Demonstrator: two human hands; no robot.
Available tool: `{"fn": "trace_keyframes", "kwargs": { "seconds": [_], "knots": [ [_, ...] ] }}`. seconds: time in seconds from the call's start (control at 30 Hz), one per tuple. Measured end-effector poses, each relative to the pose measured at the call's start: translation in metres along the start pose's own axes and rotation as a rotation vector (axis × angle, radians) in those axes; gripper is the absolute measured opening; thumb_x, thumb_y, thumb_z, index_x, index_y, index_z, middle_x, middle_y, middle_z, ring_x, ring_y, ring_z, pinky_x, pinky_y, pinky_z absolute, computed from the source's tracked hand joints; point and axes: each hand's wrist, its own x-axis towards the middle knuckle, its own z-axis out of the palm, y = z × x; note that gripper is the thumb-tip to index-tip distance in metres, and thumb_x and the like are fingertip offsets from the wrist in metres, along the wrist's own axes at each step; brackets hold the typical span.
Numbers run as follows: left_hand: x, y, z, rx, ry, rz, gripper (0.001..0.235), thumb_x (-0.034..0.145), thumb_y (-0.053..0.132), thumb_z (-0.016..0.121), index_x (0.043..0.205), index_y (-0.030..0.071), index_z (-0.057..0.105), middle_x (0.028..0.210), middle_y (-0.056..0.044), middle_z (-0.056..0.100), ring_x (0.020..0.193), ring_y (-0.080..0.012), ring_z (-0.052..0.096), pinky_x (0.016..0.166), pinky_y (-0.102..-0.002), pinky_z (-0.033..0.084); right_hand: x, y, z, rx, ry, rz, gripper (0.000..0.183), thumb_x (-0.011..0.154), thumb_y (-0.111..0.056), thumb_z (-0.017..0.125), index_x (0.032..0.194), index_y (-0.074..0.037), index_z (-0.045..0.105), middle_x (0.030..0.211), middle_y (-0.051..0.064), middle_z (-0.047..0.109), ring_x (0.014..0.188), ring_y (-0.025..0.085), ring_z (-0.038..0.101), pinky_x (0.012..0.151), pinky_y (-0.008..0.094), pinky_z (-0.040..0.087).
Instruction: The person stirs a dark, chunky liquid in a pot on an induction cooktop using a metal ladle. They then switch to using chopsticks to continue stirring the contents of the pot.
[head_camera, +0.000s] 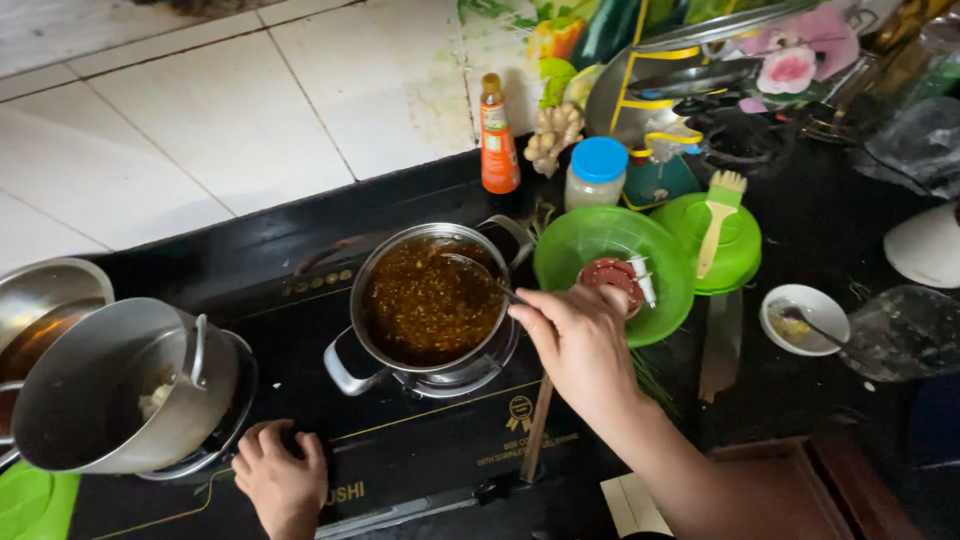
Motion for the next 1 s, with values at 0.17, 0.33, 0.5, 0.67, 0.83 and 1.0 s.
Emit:
{"fn": "trace_keyframes", "kwargs": {
  "seconds": [0.17, 0.33, 0.5, 0.67, 0.83, 1.0],
  "knots": [
    [-0.001, 0.000, 0.002, -0.002, 0.003, -0.005, 0.027, 0.076, 0.020, 0.057, 0.101, 0.011, 0.061, 0.112, -0.011, 0.055, 0.097, -0.0380, 0.050, 0.082, -0.051, 0.039, -0.004, -0.004, -0.008, 0.065, 0.012, 0.009, 0.015, 0.086, -0.023, 0.061, 0.091, -0.010, 0.066, 0.076, 0.000, 0.069, 0.069, 0.019, 0.061, 0.080, 0.038, 0.032],
    [-0.002, 0.000, 0.001, -0.019, -0.028, -0.020, 0.027, 0.078, 0.022, 0.056, 0.101, 0.010, 0.061, 0.113, -0.011, 0.054, 0.098, -0.0376, 0.048, 0.084, -0.049, 0.037, -0.005, -0.010, 0.000, 0.222, -0.011, 0.061, 0.011, 0.087, -0.018, 0.058, 0.083, -0.009, 0.061, 0.069, -0.002, 0.066, 0.059, 0.016, 0.060, 0.077, 0.035, 0.034],
    [0.002, -0.001, -0.001, -0.010, -0.073, -0.050, 0.027, 0.076, 0.026, 0.056, 0.099, 0.013, 0.061, 0.107, -0.013, 0.054, 0.096, -0.0383, 0.049, 0.081, -0.051, 0.039, -0.003, -0.021, 0.010, 0.356, 0.011, 0.095, 0.010, 0.085, -0.017, 0.060, 0.090, -0.009, 0.063, 0.057, -0.003, 0.064, 0.043, 0.012, 0.056, 0.056, 0.027, 0.045],
    [0.010, 0.005, -0.005, -0.037, -0.076, -0.068, 0.027, 0.074, 0.023, 0.054, 0.097, 0.012, 0.059, 0.107, -0.013, 0.053, 0.094, -0.0378, 0.048, 0.081, -0.050, 0.038, 0.005, -0.036, 0.013, 0.523, -0.069, 0.322, 0.014, 0.084, -0.021, 0.060, 0.081, -0.008, 0.065, 0.057, 0.003, 0.068, 0.047, 0.008, 0.060, 0.050, 0.022, 0.045],
    [0.008, 0.010, -0.012, -0.082, -0.093, -0.104, 0.023, 0.073, 0.023, 0.054, 0.093, 0.013, 0.058, 0.107, -0.010, 0.053, 0.095, -0.0359, 0.048, 0.084, -0.048, 0.037, -0.005, -0.025, 0.020, 0.514, -0.106, 0.307, 0.021, 0.076, -0.022, 0.073, 0.091, -0.011, 0.062, 0.059, 0.000, 0.058, 0.052, 0.009, 0.049, 0.053, 0.025, 0.041],
    [0.010, 0.014, -0.016, -0.072, -0.098, -0.092, 0.025, 0.072, 0.023, 0.055, 0.095, 0.014, 0.058, 0.107, -0.010, 0.052, 0.093, -0.0350, 0.048, 0.082, -0.048, 0.037, -0.007, -0.021, 0.014, 0.354, -0.112, 0.308, 0.023, 0.089, -0.013, 0.055, 0.107, 0.000, 0.059, 0.047, -0.001, 0.047, 0.034, 0.009, 0.038, 0.033, 0.026, 0.026]
  ]
}}
